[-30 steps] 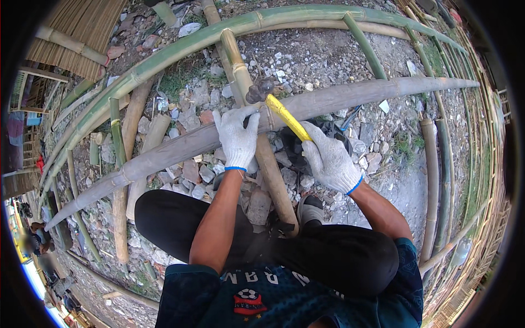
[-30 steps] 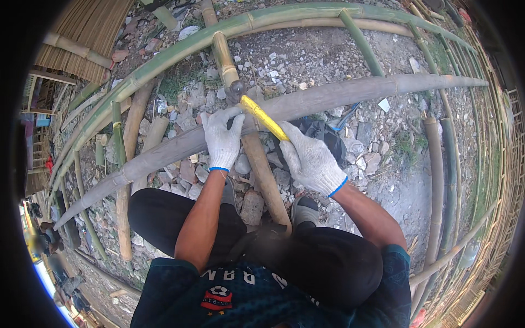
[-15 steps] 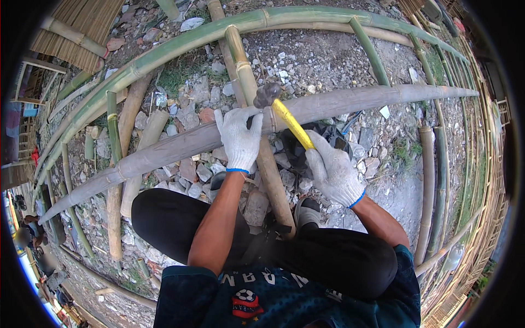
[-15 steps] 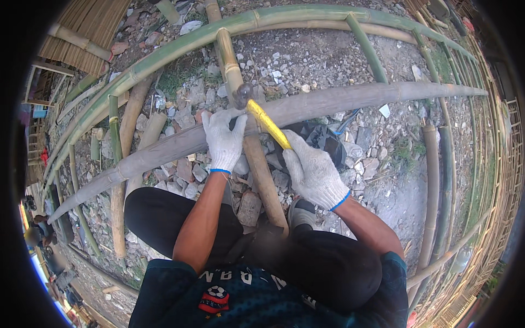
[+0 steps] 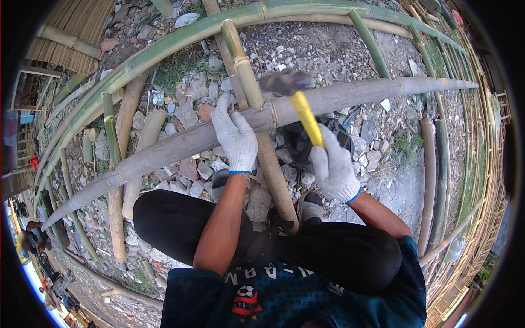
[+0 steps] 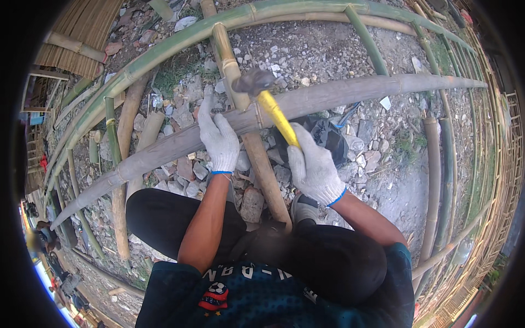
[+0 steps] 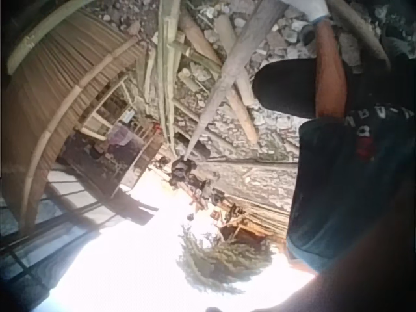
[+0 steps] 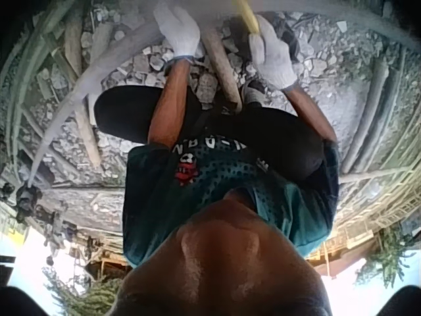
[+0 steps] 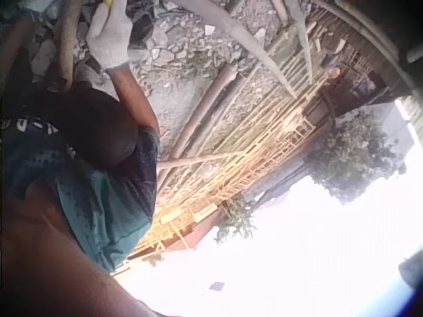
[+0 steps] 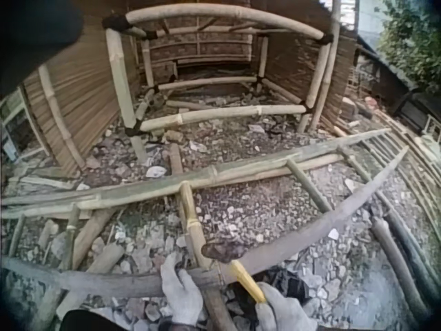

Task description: The person assembles a bamboo structure by taking pegs from plastic bags, positioning them into holes in bamboo poles, and driving them in with a hammer.

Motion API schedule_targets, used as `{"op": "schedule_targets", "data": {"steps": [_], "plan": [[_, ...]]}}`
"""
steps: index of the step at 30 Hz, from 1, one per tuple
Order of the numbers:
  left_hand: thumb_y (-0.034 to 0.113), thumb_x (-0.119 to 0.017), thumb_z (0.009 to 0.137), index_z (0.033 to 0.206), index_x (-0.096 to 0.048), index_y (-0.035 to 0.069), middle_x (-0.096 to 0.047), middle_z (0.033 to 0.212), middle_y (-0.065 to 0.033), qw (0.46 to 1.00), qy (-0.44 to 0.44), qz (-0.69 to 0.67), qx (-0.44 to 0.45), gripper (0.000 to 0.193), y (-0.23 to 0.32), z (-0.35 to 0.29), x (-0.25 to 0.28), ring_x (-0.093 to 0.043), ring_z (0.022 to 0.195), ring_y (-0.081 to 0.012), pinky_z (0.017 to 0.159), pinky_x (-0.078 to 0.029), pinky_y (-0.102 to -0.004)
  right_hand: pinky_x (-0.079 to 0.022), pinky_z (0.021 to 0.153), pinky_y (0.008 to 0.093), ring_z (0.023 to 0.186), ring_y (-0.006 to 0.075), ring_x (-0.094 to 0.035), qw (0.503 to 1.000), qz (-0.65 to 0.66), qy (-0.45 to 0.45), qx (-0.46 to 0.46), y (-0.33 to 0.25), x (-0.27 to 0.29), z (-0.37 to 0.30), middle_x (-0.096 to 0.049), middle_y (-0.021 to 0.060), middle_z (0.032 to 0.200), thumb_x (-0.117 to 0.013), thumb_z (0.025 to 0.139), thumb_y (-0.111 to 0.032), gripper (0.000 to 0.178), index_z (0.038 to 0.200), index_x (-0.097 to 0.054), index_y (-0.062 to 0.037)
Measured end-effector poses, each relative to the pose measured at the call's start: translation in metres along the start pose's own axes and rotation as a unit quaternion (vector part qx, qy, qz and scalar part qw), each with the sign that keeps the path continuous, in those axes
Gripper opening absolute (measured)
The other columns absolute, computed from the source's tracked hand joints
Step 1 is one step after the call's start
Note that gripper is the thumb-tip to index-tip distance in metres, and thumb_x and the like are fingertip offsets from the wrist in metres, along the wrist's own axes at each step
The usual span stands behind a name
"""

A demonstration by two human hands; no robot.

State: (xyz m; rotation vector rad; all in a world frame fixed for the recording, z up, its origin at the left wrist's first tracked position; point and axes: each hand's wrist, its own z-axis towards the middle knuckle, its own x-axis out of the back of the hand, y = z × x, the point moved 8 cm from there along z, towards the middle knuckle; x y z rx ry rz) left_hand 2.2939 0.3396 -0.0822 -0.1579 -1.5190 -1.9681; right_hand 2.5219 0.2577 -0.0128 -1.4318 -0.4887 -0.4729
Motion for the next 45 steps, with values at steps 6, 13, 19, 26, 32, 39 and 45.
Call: {"op": "schedule_targets", "data": {"steps": [6, 13, 19, 26, 32, 39, 45], "plan": [[-0.002, -0.046, 0.101, 0.158, -0.035, -0.007, -0.047, 0.156, -0.0288, 0.999, 0.033, 0.006, -0.001, 0.058, -0.003, 0.0, 0.006, -0.048, 0.144, -0.0401, 0.119, -0.039, -0.0443, -0.055, 0.066, 0.0532, 0.079, 0.0488, -0.07, 0.999, 0.025, 0.024, 0.002, -0.02, 0.009, 0.015, -0.067, 0.0278, 0.082, -0.057, 0.105, -0.016, 0.043, 0.146, -0.051, -0.0057], [0.004, -0.045, 0.105, 0.157, -0.035, -0.011, -0.042, 0.158, -0.0328, 0.996, 0.062, -0.059, 0.036, 0.055, -0.004, 0.001, -0.002, -0.04, 0.149, -0.0447, 0.125, -0.029, -0.0476, -0.057, 0.069, 0.0523, 0.081, 0.044, -0.073, 0.989, -0.087, -0.11, 0.036, 0.0, -0.023, 0.022, -0.071, 0.0275, 0.091, -0.059, 0.104, -0.013, 0.054, 0.155, -0.044, -0.0048], [0.005, -0.043, 0.106, 0.159, -0.03, -0.01, -0.036, 0.161, -0.032, 0.995, 0.067, -0.061, 0.032, 0.057, -0.01, 0.001, 0.003, -0.039, 0.15, -0.0443, 0.124, -0.03, -0.0483, -0.058, 0.071, 0.0531, 0.082, 0.0439, -0.073, 0.993, -0.059, -0.098, -0.008, -0.002, -0.015, 0.013, -0.07, 0.0292, 0.091, -0.059, 0.105, -0.019, 0.052, 0.153, -0.048, -0.0054], [0.011, -0.046, 0.109, 0.156, -0.034, -0.01, -0.041, 0.157, -0.0312, 0.995, 0.093, 0.018, 0.014, 0.053, 0.008, 0.002, 0.003, -0.042, 0.148, -0.0408, 0.122, -0.034, -0.0474, -0.055, 0.073, 0.0555, 0.084, 0.0484, -0.071, 0.982, -0.05, -0.133, -0.125, 0.021, 0.01, 0.008, -0.071, 0.0272, 0.088, -0.055, 0.107, -0.026, 0.045, 0.15, -0.052, -0.009], [0.01, -0.064, 0.101, 0.125, -0.066, 0.002, -0.071, 0.12, -0.017, 0.956, -0.253, -0.085, -0.123, 0.026, 0.1, -0.044, -0.064, -0.069, 0.111, -0.0345, 0.101, -0.052, -0.0429, -0.057, 0.073, 0.0447, 0.081, 0.0354, -0.076, 0.978, -0.04, 0.087, -0.184, 0.097, 0.08, -0.088, -0.074, 0.0214, 0.092, -0.061, 0.104, -0.023, 0.039, 0.14, -0.062, -0.0055], [0.015, -0.069, 0.093, 0.104, -0.071, 0.009, -0.073, 0.102, -0.0131, 0.739, -0.524, -0.062, -0.42, 0.013, 0.15, -0.158, -0.15, -0.073, 0.094, -0.0335, 0.081, -0.059, -0.0451, -0.056, 0.079, 0.0437, 0.088, 0.0349, -0.075, 0.912, -0.033, 0.172, -0.372, 0.156, 0.084, -0.213, -0.073, 0.0242, 0.098, -0.065, 0.104, -0.029, 0.044, 0.141, -0.062, -0.0043], [0.009, -0.058, 0.096, 0.105, -0.063, 0.005, -0.07, 0.102, -0.0186, 0.74, -0.542, 0.329, -0.224, 0.012, 0.031, -0.169, -0.195, -0.075, 0.089, -0.0395, 0.074, -0.062, -0.0492, -0.056, 0.082, 0.0435, 0.089, 0.034, -0.076, 0.858, 0.069, 0.202, -0.468, 0.178, 0.056, -0.255, -0.074, 0.0245, 0.099, -0.068, 0.103, -0.032, 0.05, 0.143, -0.06, -0.0039]]}}
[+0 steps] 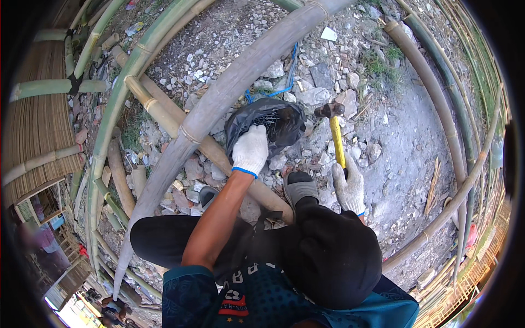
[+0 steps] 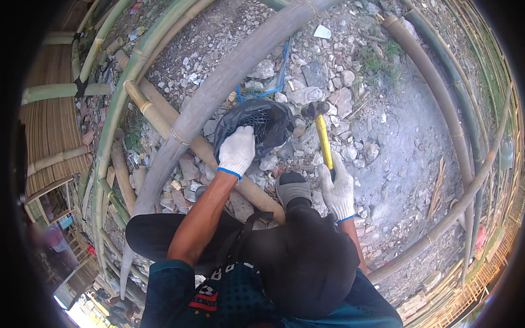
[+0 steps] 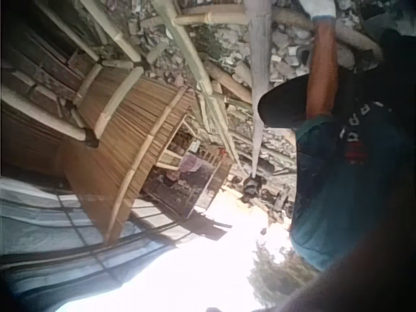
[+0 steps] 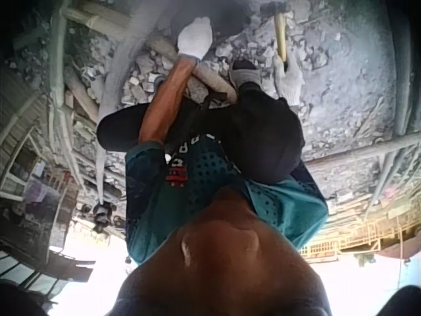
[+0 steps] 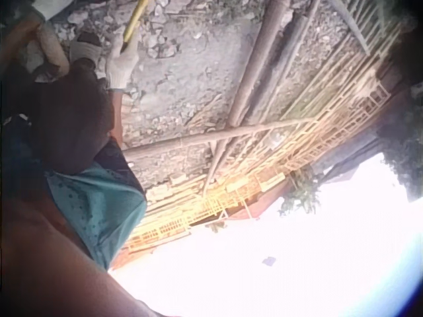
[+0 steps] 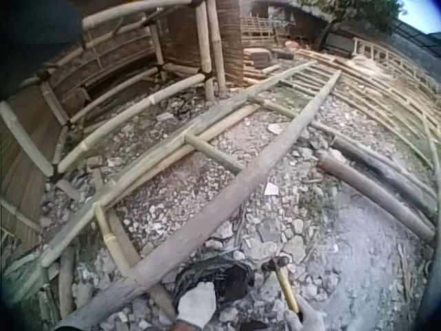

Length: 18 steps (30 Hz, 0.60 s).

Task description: The person assembles a bamboo structure by taking pegs from plastic bags, positioning them into holes in bamboo poles, and driving them in with a hammer.

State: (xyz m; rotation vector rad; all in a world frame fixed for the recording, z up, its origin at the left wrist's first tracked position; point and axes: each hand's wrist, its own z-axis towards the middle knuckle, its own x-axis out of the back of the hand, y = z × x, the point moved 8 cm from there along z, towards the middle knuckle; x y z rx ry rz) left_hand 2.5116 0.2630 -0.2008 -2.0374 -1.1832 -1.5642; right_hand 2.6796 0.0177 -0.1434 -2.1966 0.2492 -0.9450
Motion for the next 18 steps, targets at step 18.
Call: {"op": "schedule_targets", "data": {"steps": [18], "plan": [[0.015, -0.062, 0.089, 0.092, -0.074, 0.011, -0.069, 0.095, -0.0093, 0.96, 0.083, 0.16, -0.212, 0.013, 0.019, 0.049, -0.009, -0.07, 0.094, -0.0285, 0.079, -0.056, -0.0434, -0.057, 0.084, 0.0486, 0.098, 0.0457, -0.074, 0.99, -0.002, -0.1, 0.095, -0.018, -0.02, 0.022, -0.074, 0.0276, 0.102, -0.069, 0.1, -0.032, 0.051, 0.141, -0.061, -0.0028]]}}
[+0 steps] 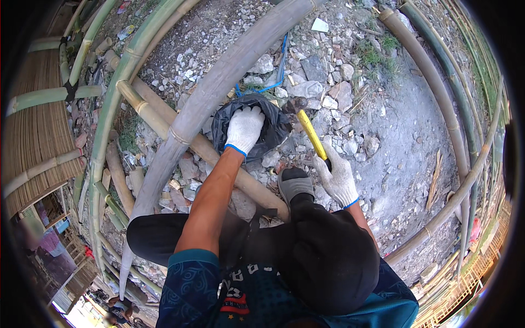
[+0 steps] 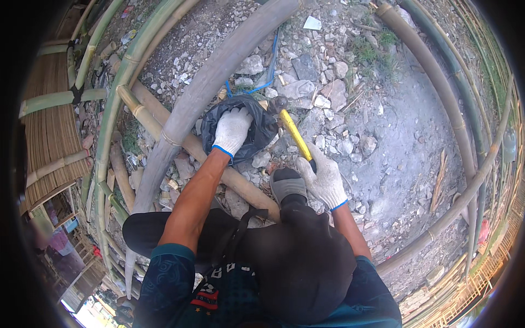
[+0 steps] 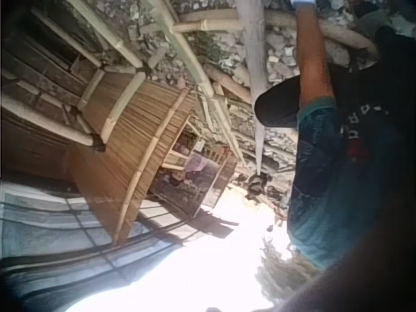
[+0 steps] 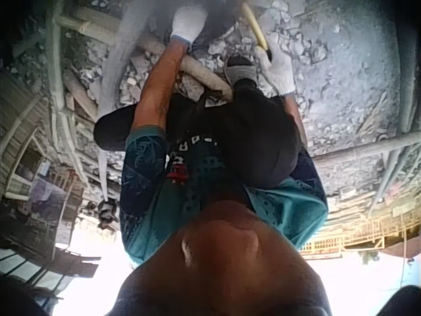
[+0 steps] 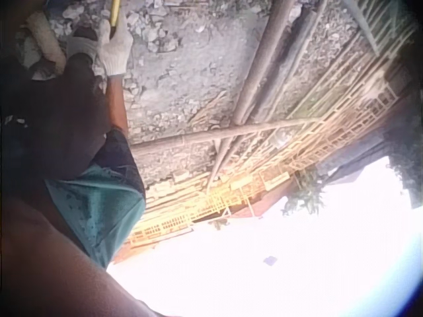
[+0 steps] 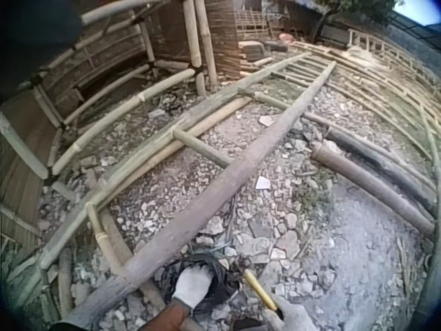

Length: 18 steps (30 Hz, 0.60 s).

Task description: The person assembles a bamboo structure by taking pegs from plastic bags, positioning them into holes in bamboo poles, and driving them in with a hammer.

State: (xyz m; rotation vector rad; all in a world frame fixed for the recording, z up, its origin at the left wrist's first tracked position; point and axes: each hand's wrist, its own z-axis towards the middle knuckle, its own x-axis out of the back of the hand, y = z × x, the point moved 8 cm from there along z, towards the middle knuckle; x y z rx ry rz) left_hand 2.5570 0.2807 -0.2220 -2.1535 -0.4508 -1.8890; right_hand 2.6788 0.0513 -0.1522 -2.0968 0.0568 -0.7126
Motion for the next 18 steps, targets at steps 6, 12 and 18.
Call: {"op": "schedule_targets", "data": {"steps": [6, 12, 18], "plan": [[0.014, -0.064, 0.088, 0.089, -0.075, 0.008, -0.074, 0.091, -0.0134, 0.999, -0.029, -0.031, 0.007, 0.012, -0.01, 0.013, -0.009, -0.074, 0.086, -0.0333, 0.076, -0.06, -0.0469, -0.056, 0.079, 0.0485, 0.092, 0.0448, -0.074, 1.0, 0.001, 0.02, 0.015, 0.006, 0.002, -0.005, -0.074, 0.026, 0.096, -0.069, 0.101, -0.032, 0.048, 0.141, -0.061, -0.0053], [0.016, -0.065, 0.089, 0.1, -0.069, 0.006, -0.072, 0.093, -0.0222, 0.966, 0.032, -0.239, 0.097, 0.015, -0.024, -0.01, 0.027, -0.072, 0.087, -0.0418, 0.075, -0.057, -0.0516, -0.055, 0.076, 0.0401, 0.083, 0.0268, -0.075, 1.0, 0.01, 0.016, 0.01, -0.011, 0.007, -0.009, -0.074, 0.022, 0.096, -0.067, 0.103, -0.024, 0.045, 0.141, -0.061, -0.0011], [0.015, -0.068, 0.094, 0.104, -0.066, 0.004, -0.072, 0.09, -0.0177, 0.848, 0.072, -0.451, 0.267, 0.016, -0.046, -0.045, 0.044, -0.073, 0.086, -0.0304, 0.077, -0.058, -0.0435, -0.055, 0.089, 0.0475, 0.107, 0.0449, -0.072, 0.999, 0.01, 0.03, 0.024, -0.016, 0.005, 0.003, -0.073, 0.0273, 0.109, -0.066, 0.102, -0.027, 0.043, 0.138, -0.063, -0.003]]}}
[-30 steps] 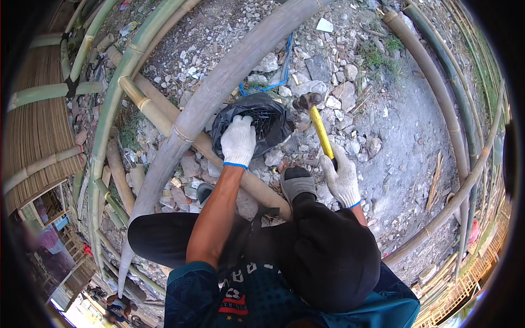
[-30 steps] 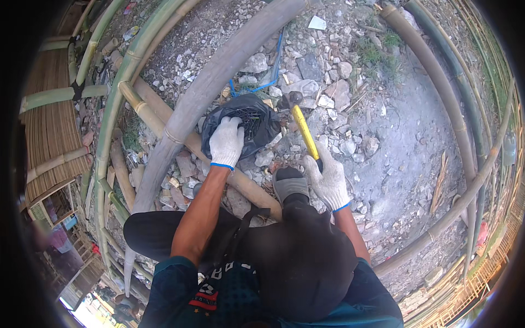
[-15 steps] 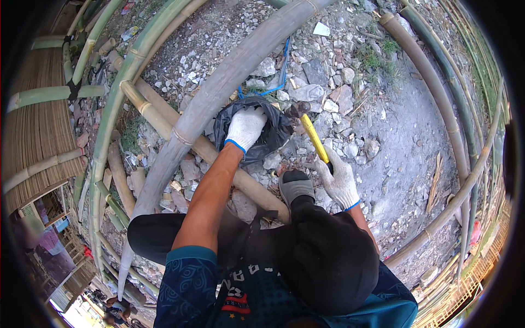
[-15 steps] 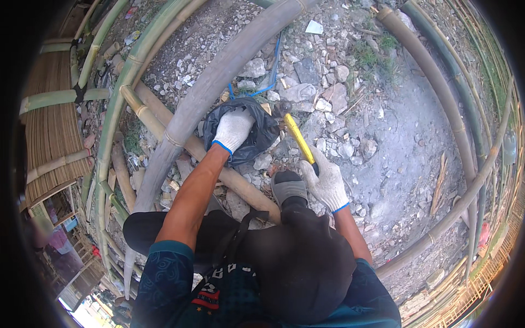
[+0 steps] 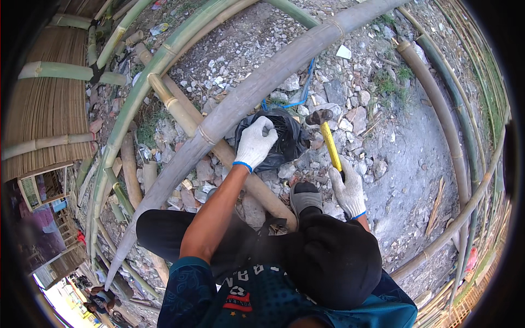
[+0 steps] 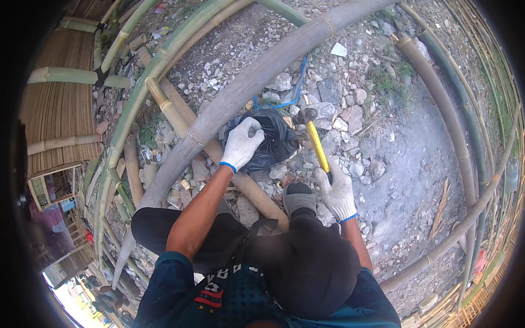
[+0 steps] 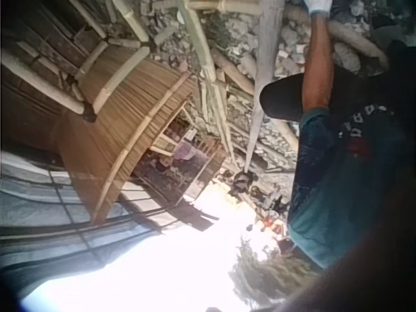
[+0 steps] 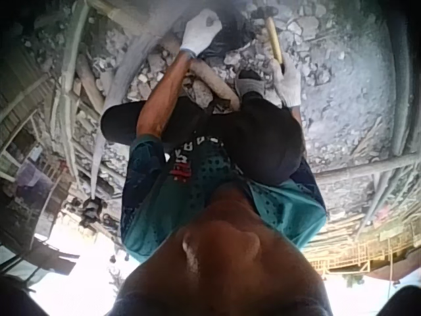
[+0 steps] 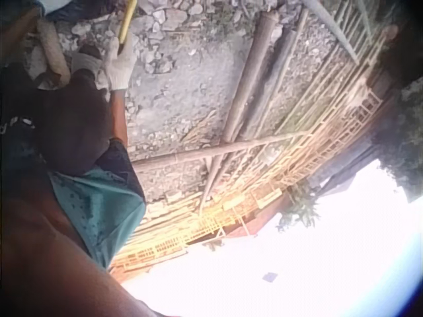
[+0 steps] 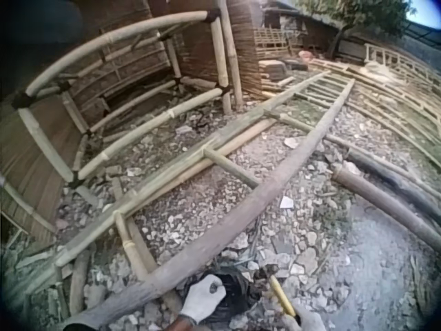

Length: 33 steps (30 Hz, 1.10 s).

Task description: The person assembles a bamboo structure by taking pegs from plastic bags, positioning them into holes in bamboo poles, and driving them in with a hammer.

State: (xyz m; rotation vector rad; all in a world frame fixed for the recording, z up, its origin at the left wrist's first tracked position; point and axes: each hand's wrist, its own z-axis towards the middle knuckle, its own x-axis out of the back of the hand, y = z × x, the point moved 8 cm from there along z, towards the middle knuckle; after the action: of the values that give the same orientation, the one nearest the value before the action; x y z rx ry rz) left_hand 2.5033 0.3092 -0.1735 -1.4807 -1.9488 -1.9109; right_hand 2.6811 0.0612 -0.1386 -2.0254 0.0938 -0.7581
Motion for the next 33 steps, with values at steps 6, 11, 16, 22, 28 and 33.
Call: {"op": "schedule_targets", "data": {"steps": [6, 11, 16, 22, 28, 33], "plan": [[0.004, -0.067, 0.099, 0.122, -0.058, -0.002, -0.069, 0.108, -0.0123, 0.918, -0.039, -0.362, 0.156, 0.026, 0.005, -0.025, 0.033, -0.071, 0.092, -0.0161, 0.087, -0.062, -0.0307, -0.054, 0.093, 0.0476, 0.108, 0.043, -0.072, 0.999, -0.032, -0.011, 0.038, -0.03, -0.009, 0.016, -0.073, 0.027, 0.114, -0.066, 0.103, -0.027, 0.046, 0.139, -0.061, 0.0004], [0.005, -0.066, 0.1, 0.13, -0.056, -0.004, -0.067, 0.114, -0.0117, 0.906, -0.045, -0.401, 0.129, 0.033, 0.037, -0.047, 0.083, -0.07, 0.101, -0.0169, 0.091, -0.061, -0.0302, -0.056, 0.075, 0.0353, 0.08, 0.0179, -0.07, 0.996, 0.04, -0.064, 0.036, -0.084, -0.036, 0.031, -0.074, 0.0113, 0.095, -0.07, 0.099, -0.02, 0.037, 0.131, -0.066, -0.002], [0.013, -0.069, 0.102, 0.132, -0.06, -0.004, -0.068, 0.12, -0.0121, 0.859, -0.041, -0.485, 0.157, 0.036, 0.05, -0.063, 0.087, -0.071, 0.105, -0.0198, 0.097, -0.059, -0.0316, -0.053, 0.067, 0.0306, 0.07, 0.0107, -0.063, 0.986, 0.074, -0.101, 0.107, -0.174, -0.074, 0.038, -0.07, 0.0055, 0.079, -0.082, 0.091, -0.02, 0.028, 0.11, -0.075, -0.0011], [0.012, -0.065, 0.104, 0.132, -0.062, -0.007, -0.073, 0.122, -0.0142, 0.854, -0.081, -0.497, 0.133, 0.034, 0.046, -0.067, 0.078, -0.07, 0.116, -0.0206, 0.103, -0.057, -0.0337, -0.053, 0.067, 0.0319, 0.069, 0.0108, -0.062, 0.984, 0.008, -0.068, 0.163, -0.183, -0.098, 0.037, -0.07, 0.0065, 0.078, -0.081, 0.093, -0.02, 0.024, 0.105, -0.073, 0.0], [0.015, -0.069, 0.103, 0.126, -0.067, -0.003, -0.071, 0.121, -0.0102, 0.834, -0.11, -0.512, 0.175, 0.029, 0.036, -0.07, 0.066, -0.07, 0.112, -0.0177, 0.099, -0.058, -0.0317, -0.052, 0.065, 0.0297, 0.068, 0.0106, -0.064, 0.989, 0.036, -0.051, 0.133, -0.169, -0.092, 0.04, -0.069, 0.0036, 0.077, -0.076, 0.097, -0.015, 0.017, 0.103, -0.071, -0.0007], [0.014, -0.067, 0.104, 0.123, -0.067, -0.002, -0.071, 0.117, -0.0099, 0.808, -0.085, -0.556, 0.174, 0.025, 0.036, -0.074, 0.059, -0.071, 0.107, -0.0181, 0.093, -0.06, -0.0333, -0.047, 0.057, 0.0259, 0.061, 0.0072, -0.058, 0.981, 0.17, -0.085, 0.032, -0.144, -0.101, 0.042, -0.064, -0.0008, 0.076, -0.074, 0.099, -0.015, 0.013, 0.104, -0.068, -0.0041]]}}
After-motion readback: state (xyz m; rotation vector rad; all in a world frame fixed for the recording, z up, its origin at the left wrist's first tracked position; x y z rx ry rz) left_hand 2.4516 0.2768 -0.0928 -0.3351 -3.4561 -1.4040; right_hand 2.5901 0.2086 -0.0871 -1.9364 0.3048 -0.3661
